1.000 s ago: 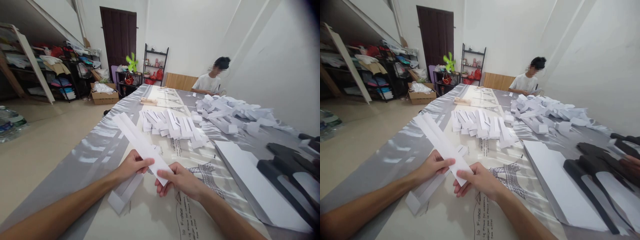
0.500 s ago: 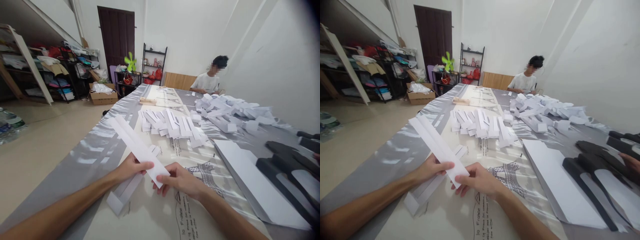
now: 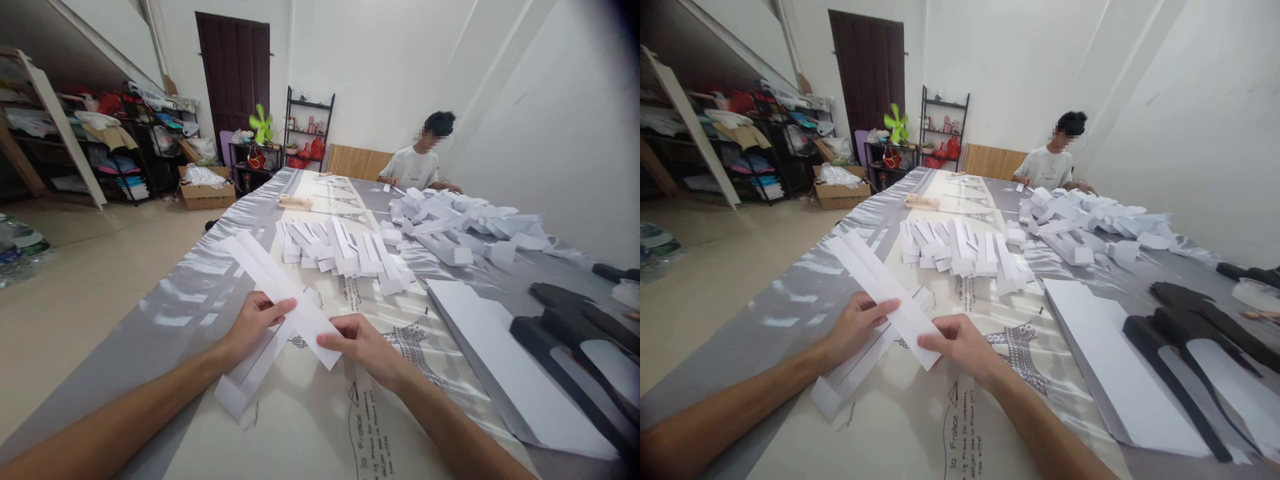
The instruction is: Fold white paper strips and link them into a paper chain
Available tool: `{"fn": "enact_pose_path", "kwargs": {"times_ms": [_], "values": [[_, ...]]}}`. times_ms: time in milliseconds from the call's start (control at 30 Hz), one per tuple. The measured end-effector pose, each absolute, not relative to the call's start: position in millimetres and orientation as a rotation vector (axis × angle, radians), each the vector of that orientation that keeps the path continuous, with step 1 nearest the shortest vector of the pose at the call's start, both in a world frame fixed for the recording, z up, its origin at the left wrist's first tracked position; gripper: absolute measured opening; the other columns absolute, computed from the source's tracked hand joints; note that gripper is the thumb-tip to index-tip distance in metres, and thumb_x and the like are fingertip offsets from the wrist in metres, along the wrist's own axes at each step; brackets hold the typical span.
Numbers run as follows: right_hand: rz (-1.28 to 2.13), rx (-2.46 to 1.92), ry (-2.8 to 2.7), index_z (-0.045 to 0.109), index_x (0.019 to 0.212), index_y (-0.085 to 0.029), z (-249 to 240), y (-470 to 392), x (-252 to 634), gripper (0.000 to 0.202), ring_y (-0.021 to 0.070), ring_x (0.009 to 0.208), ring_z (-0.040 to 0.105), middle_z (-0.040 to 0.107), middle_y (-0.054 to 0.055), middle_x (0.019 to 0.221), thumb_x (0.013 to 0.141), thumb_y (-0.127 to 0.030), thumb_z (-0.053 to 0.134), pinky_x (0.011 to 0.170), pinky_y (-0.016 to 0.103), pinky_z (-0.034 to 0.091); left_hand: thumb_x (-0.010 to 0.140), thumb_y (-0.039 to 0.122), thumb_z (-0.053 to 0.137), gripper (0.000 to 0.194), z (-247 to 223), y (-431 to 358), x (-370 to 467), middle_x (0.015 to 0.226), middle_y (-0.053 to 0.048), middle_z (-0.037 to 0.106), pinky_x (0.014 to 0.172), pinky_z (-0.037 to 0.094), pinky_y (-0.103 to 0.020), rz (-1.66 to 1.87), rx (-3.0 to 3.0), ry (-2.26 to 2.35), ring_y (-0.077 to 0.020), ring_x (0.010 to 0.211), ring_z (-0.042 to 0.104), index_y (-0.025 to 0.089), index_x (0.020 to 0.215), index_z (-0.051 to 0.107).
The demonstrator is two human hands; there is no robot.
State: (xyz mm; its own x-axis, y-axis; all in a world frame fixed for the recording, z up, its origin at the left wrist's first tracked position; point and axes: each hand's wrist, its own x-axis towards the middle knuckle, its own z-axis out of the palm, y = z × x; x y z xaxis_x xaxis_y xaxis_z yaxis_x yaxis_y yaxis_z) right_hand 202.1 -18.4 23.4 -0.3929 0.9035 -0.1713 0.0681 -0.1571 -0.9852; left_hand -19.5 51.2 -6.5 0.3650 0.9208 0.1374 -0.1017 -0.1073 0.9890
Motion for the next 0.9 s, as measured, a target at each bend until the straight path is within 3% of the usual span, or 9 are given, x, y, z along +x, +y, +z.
{"fn": "enact_pose_path", "kwargs": {"times_ms": [100, 233, 433, 633, 767, 900], "values": [[1.647, -1.137, -1.474, 0.074, 0.085, -0.017, 22.6, -19.9, 201.7, 0.028, 0.0175, 0.074, 0.062, 0.069, 0.003, 0.084, 0.081, -0.045, 0.076, 0.066, 0.028, 0.047, 0.084, 0.043, 0.072, 0.05, -4.6, 46.8, -18.6, 0.055, 0.004, 0.037, 0.054, 0.027, -0.024, 1.014, 1.471, 0.829, -0.0087, 0.055, 0.033, 0.016, 0.053, 0.044], [1.475, -1.183, -1.455, 0.069, 0.074, -0.016, 16.3, -21.1, 195.6, 0.03, 0.0129, 0.064, 0.054, 0.062, -0.001, 0.071, 0.083, -0.044, 0.075, 0.06, 0.025, 0.039, 0.084, 0.045, 0.071, 0.047, -1.7, 43.4, -16.1, 0.056, 0.003, 0.042, 0.055, 0.029, -0.024, 0.876, 1.626, 0.777, -0.0101, 0.056, 0.037, 0.016, 0.055, 0.049], [1.497, -1.219, -1.441, 0.075, 0.085, -0.016, 13.9, -19.5, 195.0, 0.026, 0.0139, 0.069, 0.057, 0.067, 0.002, 0.081, 0.086, -0.043, 0.073, 0.06, 0.025, 0.04, 0.09, 0.046, 0.065, 0.055, -3.1, 50.2, -16.1, 0.054, 0.006, 0.031, 0.054, 0.025, -0.025, 1.036, 1.502, 0.876, -0.0082, 0.053, 0.028, 0.018, 0.054, 0.035], [1.535, -1.133, -1.4, 0.075, 0.094, -0.018, 16.8, -23.5, 189.7, 0.027, 0.0203, 0.086, 0.064, 0.072, 0.004, 0.093, 0.085, -0.044, 0.074, 0.075, 0.029, 0.048, 0.088, 0.046, 0.067, 0.048, -5.1, 47.1, -16.1, 0.054, 0.004, 0.043, 0.056, 0.03, -0.024, 0.94, 1.633, 0.853, -0.0096, 0.055, 0.039, 0.015, 0.054, 0.05], [1.472, -1.175, -1.356, 0.074, 0.081, -0.017, 16.8, -25.7, 183.7, 0.028, 0.0164, 0.072, 0.06, 0.069, 0.002, 0.081, 0.084, -0.045, 0.073, 0.064, 0.027, 0.045, 0.089, 0.047, 0.066, 0.043, -4.8, 44.6, -16.1, 0.057, 0.002, 0.051, 0.056, 0.033, -0.023, 0.906, 1.632, 0.795, -0.0109, 0.057, 0.044, 0.014, 0.061, 0.06], [1.465, -1.21, -1.34, 0.071, 0.077, -0.017, 17.1, -24.8, 183.7, 0.029, 0.0139, 0.064, 0.055, 0.065, 0.0, 0.073, 0.082, -0.045, 0.075, 0.058, 0.025, 0.041, 0.088, 0.046, 0.068, 0.048, -2.6, 44.4, -15.7, 0.055, 0.003, 0.048, 0.054, 0.03, -0.022, 1.0, 1.519, 0.839, -0.0092, 0.055, 0.04, 0.014, 0.056, 0.053]]}}
